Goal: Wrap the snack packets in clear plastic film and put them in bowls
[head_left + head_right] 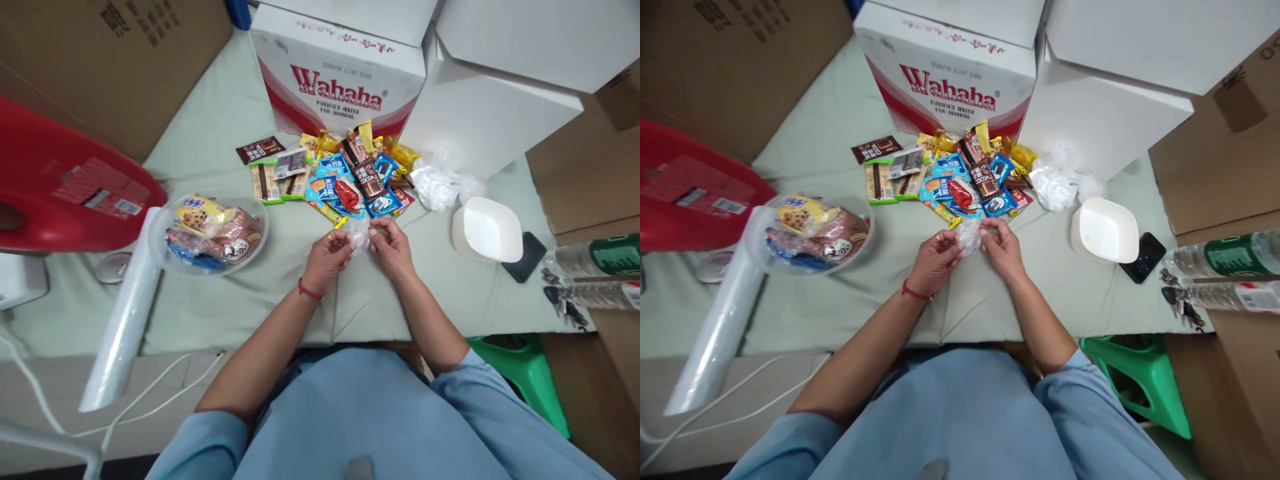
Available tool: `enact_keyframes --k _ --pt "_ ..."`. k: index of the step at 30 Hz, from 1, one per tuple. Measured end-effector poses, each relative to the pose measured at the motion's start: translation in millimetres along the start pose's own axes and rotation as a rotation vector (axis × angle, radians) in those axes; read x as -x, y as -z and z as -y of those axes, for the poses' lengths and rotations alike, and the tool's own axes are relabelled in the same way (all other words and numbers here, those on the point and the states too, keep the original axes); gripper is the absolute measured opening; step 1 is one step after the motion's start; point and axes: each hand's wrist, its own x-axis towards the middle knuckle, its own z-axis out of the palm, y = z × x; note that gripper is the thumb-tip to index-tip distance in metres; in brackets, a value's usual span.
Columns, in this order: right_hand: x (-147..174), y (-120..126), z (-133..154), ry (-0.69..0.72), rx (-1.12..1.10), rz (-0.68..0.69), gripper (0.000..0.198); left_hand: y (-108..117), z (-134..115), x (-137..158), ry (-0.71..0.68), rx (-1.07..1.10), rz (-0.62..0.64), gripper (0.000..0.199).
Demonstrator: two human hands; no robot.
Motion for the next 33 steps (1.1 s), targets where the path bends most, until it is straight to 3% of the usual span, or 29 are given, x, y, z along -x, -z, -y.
enact_keyframes --k 2,4,7,10,15,20,23,25,28,33 --pt "4.5 0.2 0.8 0.028 0.031 -0.032 0.040 1.5 3.2 0.6 -0.145 -0.127 -0.096 0.038" --pt "8.8 -0.9 1.2 0.014 0.067 0.038 0.040 1.7 4.0 1.4 -0.292 -0.269 -0.168 0.027" --pt "12.2 -4.2 -0.2 0.008 0.159 0.156 0.040 0.8 3.0 4.1 -0.411 -0.417 -0.139 0.019" --pt "11.4 -5.4 -1.6 0.072 0.226 0.154 0.033 0.4 3.1 6.5 -0.397 -0.438 -0.058 0.021" --pt "9.4 -0.8 1.5 0.119 0.214 0.241 0.028 4.8 4.0 3.5 -0.407 -0.414 -0.120 0.029" --pt "4.0 12.8 8.0 -0.073 -0.181 0.119 0.027 12.8 -4.0 0.6 -0.335 -0.146 -0.033 0.045" --pt "-2.8 21.3 10.4 -0.188 -0.367 0.041 0.031 15.4 -10.9 2.4 -0.214 -0.020 0.032 0.049" --pt "-6.3 24.1 10.5 -0.193 -0.415 -0.008 0.033 15.4 -13.7 4.0 -0.133 0.042 0.091 0.048" --pt "-7.6 22.2 9.1 -0.153 -0.389 -0.050 0.035 13.3 -12.3 5.1 -0.123 0.037 0.108 0.048" --pt "-2.2 13.0 6.9 -0.140 -0.277 -0.078 0.028 9.7 -2.7 3.7 -0.232 -0.128 0.130 0.067"
